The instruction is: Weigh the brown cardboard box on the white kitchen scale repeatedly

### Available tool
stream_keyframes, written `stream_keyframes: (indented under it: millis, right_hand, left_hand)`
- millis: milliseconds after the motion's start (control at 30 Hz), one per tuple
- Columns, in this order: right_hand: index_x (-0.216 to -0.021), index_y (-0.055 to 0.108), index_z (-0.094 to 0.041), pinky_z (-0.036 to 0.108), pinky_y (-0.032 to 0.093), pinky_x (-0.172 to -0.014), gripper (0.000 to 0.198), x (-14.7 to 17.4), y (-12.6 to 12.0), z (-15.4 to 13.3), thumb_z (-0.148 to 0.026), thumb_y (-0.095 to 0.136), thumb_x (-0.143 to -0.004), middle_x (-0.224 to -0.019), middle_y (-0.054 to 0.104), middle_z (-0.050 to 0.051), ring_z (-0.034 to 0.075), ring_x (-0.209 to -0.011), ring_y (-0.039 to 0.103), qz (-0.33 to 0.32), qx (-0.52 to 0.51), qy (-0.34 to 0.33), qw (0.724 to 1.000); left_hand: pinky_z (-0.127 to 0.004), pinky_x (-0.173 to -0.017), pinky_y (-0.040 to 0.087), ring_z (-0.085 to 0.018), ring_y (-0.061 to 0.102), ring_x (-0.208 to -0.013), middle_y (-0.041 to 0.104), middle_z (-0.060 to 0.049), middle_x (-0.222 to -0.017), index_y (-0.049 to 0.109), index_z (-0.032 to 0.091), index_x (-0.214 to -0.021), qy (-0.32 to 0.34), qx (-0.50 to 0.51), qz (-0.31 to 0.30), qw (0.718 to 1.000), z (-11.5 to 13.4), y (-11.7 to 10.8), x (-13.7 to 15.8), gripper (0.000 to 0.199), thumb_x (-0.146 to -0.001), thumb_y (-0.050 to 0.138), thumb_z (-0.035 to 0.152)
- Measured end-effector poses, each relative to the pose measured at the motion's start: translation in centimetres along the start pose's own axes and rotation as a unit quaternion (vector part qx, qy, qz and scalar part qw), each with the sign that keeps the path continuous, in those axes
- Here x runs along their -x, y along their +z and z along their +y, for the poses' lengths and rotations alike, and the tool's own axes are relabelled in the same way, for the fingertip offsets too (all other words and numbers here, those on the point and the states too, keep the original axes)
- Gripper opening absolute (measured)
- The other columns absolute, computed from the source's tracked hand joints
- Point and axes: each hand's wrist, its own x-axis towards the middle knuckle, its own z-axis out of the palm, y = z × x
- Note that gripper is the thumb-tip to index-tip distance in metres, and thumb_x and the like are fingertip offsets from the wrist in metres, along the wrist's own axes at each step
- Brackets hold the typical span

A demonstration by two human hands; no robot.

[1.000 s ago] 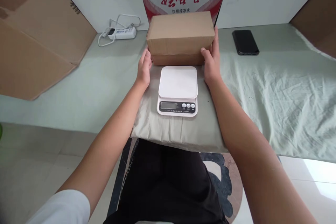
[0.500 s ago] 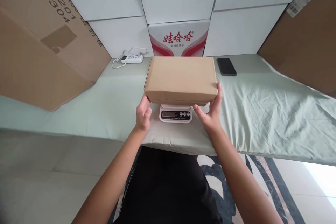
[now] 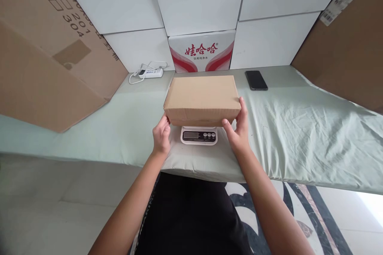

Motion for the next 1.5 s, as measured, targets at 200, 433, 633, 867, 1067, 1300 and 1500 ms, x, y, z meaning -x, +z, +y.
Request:
stream_keyframes:
  millis: [200,433,633,867,1067,1300,1500]
  right_hand:
    - [-0.179,0.029,-0.039,0.071,0.041,-0.138,0.099,-0.4,-0.1,-0.7,-0.074,0.071,-0.096,-0.184,0.041,0.012,0.041,-0.170,0.044,0.008,0.001,0.010,1.000]
    - [-0.177,0.034,-0.042,0.071,0.046,-0.135,0.086,-0.7,-0.7,-1.2,-0.069,0.064,-0.101,-0.181,0.048,0.009,0.040,-0.168,0.049,-0.015,-0.027,0.008,0.999]
    - [-0.170,0.041,-0.048,0.073,0.042,-0.138,0.077,-6.0,0.6,-1.7,-0.069,0.063,-0.100,-0.176,0.052,0.004,0.040,-0.165,0.052,-0.011,-0.076,-0.050,0.996]
    - [-0.170,0.034,-0.035,0.075,0.030,-0.142,0.098,-13.1,4.9,7.0,-0.088,0.054,-0.091,-0.177,0.043,0.012,0.041,-0.172,0.038,0.043,-0.025,-0.050,0.998]
    - [-0.163,0.043,-0.042,0.068,0.047,-0.133,0.079,-13.2,4.7,10.1,-0.087,0.048,-0.098,-0.162,0.061,0.010,0.039,-0.159,0.054,-0.011,-0.021,-0.006,1.000]
    - [-0.166,0.043,-0.047,0.067,0.046,-0.134,0.077,-12.9,4.7,7.6,-0.087,0.046,-0.100,-0.165,0.060,0.007,0.037,-0.157,0.055,-0.043,0.001,0.022,0.999]
    - [-0.176,0.028,-0.044,0.070,0.037,-0.141,0.098,-12.7,4.8,7.8,-0.091,0.050,-0.092,-0.177,0.049,0.005,0.036,-0.166,0.048,-0.035,0.001,0.039,0.999]
  left_hand:
    - [-0.055,-0.141,0.046,-0.038,0.050,-0.170,0.058,-0.014,-0.177,0.054,0.022,-0.170,-0.004,0.021,0.027,0.999,0.1,0.1,-0.1,0.087,-0.102,0.055,0.077]
    - [-0.056,-0.139,0.049,-0.038,0.055,-0.166,0.064,-0.013,-0.171,0.061,0.024,-0.165,-0.029,0.066,0.002,0.997,1.1,0.4,-0.4,0.080,-0.103,0.054,0.076]
    - [-0.050,-0.134,0.052,-0.036,0.060,-0.162,0.072,-0.013,-0.162,0.071,0.026,-0.149,-0.019,0.116,0.035,0.992,1.6,0.5,-5.6,0.075,-0.100,0.056,0.081]
    - [-0.056,-0.132,0.050,-0.038,0.066,-0.153,0.076,-0.017,-0.150,0.073,0.024,-0.127,-0.100,0.104,0.043,0.989,-4.3,3.2,-13.2,0.083,-0.085,0.063,0.096]
    - [-0.048,-0.126,0.057,-0.035,0.068,-0.152,0.075,-0.017,-0.156,0.072,0.026,-0.123,-0.148,0.166,0.044,0.974,-7.0,4.0,-13.2,0.084,-0.082,0.062,0.098]
    - [-0.054,-0.133,0.051,-0.039,0.065,-0.156,0.076,-0.018,-0.152,0.069,0.027,-0.125,-0.156,0.143,0.048,0.976,-8.5,3.7,-14.0,0.096,-0.073,0.062,0.107]
    - [-0.058,-0.137,0.047,-0.040,0.059,-0.162,0.075,-0.015,-0.155,0.074,0.029,-0.122,-0.144,0.148,0.033,0.978,-9.3,3.6,-14.0,0.089,-0.075,0.065,0.105]
